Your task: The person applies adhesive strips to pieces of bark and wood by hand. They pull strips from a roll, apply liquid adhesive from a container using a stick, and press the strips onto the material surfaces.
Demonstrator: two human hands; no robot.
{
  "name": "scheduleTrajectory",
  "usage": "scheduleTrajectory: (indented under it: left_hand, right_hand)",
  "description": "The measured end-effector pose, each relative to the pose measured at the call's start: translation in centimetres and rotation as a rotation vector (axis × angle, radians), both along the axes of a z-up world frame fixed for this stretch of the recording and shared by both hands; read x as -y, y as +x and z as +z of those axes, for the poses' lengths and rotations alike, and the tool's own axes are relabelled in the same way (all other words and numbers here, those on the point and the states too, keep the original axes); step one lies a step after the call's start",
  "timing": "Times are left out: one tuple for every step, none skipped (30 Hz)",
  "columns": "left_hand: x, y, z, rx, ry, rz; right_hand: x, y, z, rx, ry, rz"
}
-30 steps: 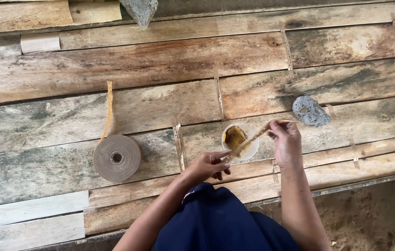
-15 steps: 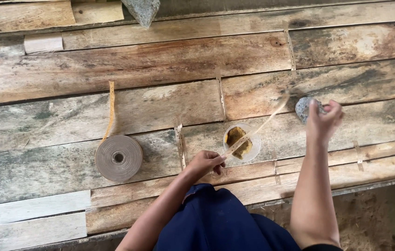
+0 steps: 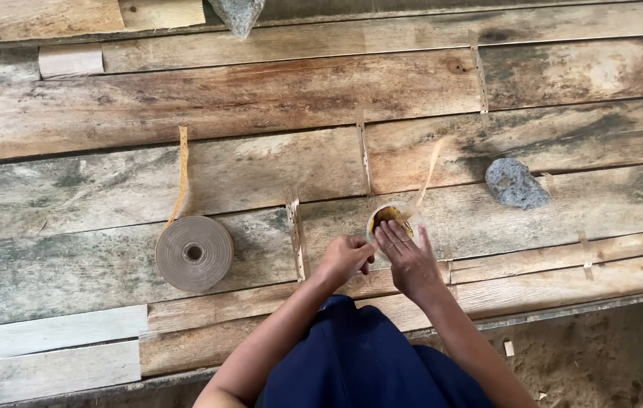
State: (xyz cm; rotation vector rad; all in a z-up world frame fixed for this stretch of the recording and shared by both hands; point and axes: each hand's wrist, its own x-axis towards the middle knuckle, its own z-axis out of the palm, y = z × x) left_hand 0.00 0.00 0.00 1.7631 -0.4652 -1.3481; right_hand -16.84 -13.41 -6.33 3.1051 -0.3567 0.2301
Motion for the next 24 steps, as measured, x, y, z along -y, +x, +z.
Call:
scheduleTrajectory:
  left_hand:
    - [-0.1, -0.2, -0.4, 0.001, -0.003, -0.001]
    - [-0.2, -0.3, -0.8, -0.034, -0.014, 0.056]
    - [-0.4, -0.5, -1.3, -0.072, -0.021, 0.110]
    - [-1.1, 0.0, 1.1, -0.073, -0.021, 0.107]
    - [-1.8, 0.4, 3.4, -0.103, -0.072, 0.157]
    - [-2.6, 0.9, 5.8, -0.133, -0.124, 0.206]
    - [-3.3, 1.0, 7.3, -0.131, -0.127, 0.209]
    - [-4.0, 1.1, 8.9, -0.144, -0.249, 0.245]
    - [-4.8, 1.1, 10.4, -0.157, -0.369, 0.283]
    - [-5.5, 1.1, 11.6, -0.155, -0.371, 0.288]
    - [-6.2, 1.1, 12.8, -0.183, -0.429, 0.288]
    - [-6.9, 1.1, 14.0, -0.211, -0.487, 0.289]
    - [-7.6, 1.3, 14.8, -0.207, -0.486, 0.297]
    - [-8.3, 1.3, 15.7, -0.183, -0.542, 0.285]
    - [-8.8, 1.6, 16.7, -0.154, -0.601, 0.269]
    - [-9.5, 1.4, 17.4, -0.148, -0.602, 0.274]
    - [-10.2, 1.5, 18.1, -0.074, -0.685, 0.238]
    - [-10.8, 1.5, 18.7, 0.000, -0.767, 0.202]
    - [-11.5, 1.7, 20.6, 0.000, -0.764, 0.208]
    - [-12.1, 1.8, 22.5, 0.018, -0.942, 0.253]
    - [-12.7, 1.9, 24.4, 0.041, -1.124, 0.289]
    - [-13.0, 2.3, 24.7, 0.047, -1.126, 0.288]
    - [-13.4, 2.7, 25.2, 0.196, -1.039, 0.302]
    - [-13.9, 3.2, 25.7, 0.341, -0.947, 0.315]
  right_hand:
    - [0.1, -0.1, -0.4, 0.001, -0.003, -0.001]
    - [0.2, -0.1, -0.9, 0.006, -0.015, -0.002]
    - [0.1, -0.3, -1.4, 0.009, -0.025, -0.005]
    - [0.2, -0.2, -1.1, 0.008, -0.025, -0.007]
    - [0.3, -0.1, -0.8, -0.013, -0.026, 0.007]
    - [0.3, 0.0, -0.5, -0.033, -0.027, 0.021]
    - [0.4, 0.0, -0.5, -0.030, -0.029, 0.024]
    - [0.5, 0.0, -0.4, -0.067, -0.032, 0.013]
    - [0.5, 0.1, -0.3, -0.104, -0.034, 0.004]
    - [0.5, 0.0, -0.5, -0.103, -0.036, 0.008]
    - [0.5, 0.0, -0.8, -0.121, -0.024, -0.007]
    - [0.4, 0.0, -1.1, -0.140, -0.012, -0.023]
    - [0.3, 0.0, -0.9, -0.139, -0.010, -0.015]
    - [0.3, 0.1, -0.7, -0.131, -0.003, -0.016]
    - [0.4, 0.3, -0.4, -0.119, 0.004, -0.019]
    - [0.5, 0.1, -0.2, -0.114, 0.003, -0.012]
    - [0.6, 0.1, -0.1, -0.149, -0.032, 0.005]
    - [0.7, 0.1, 0.0, -0.184, -0.068, 0.021]
    - [0.6, 0.0, -0.1, -0.186, -0.066, 0.027]
    - [0.5, -0.1, -0.2, -0.219, -0.037, 0.024]
    - [0.5, -0.1, -0.5, -0.245, -0.012, 0.016]
    - [0.6, -0.2, -0.5, -0.240, -0.013, 0.018]
    - [0.8, 0.0, -0.4, -0.238, 0.016, 0.025]
    - [1.0, 0.3, -0.2, -0.236, 0.045, 0.033]
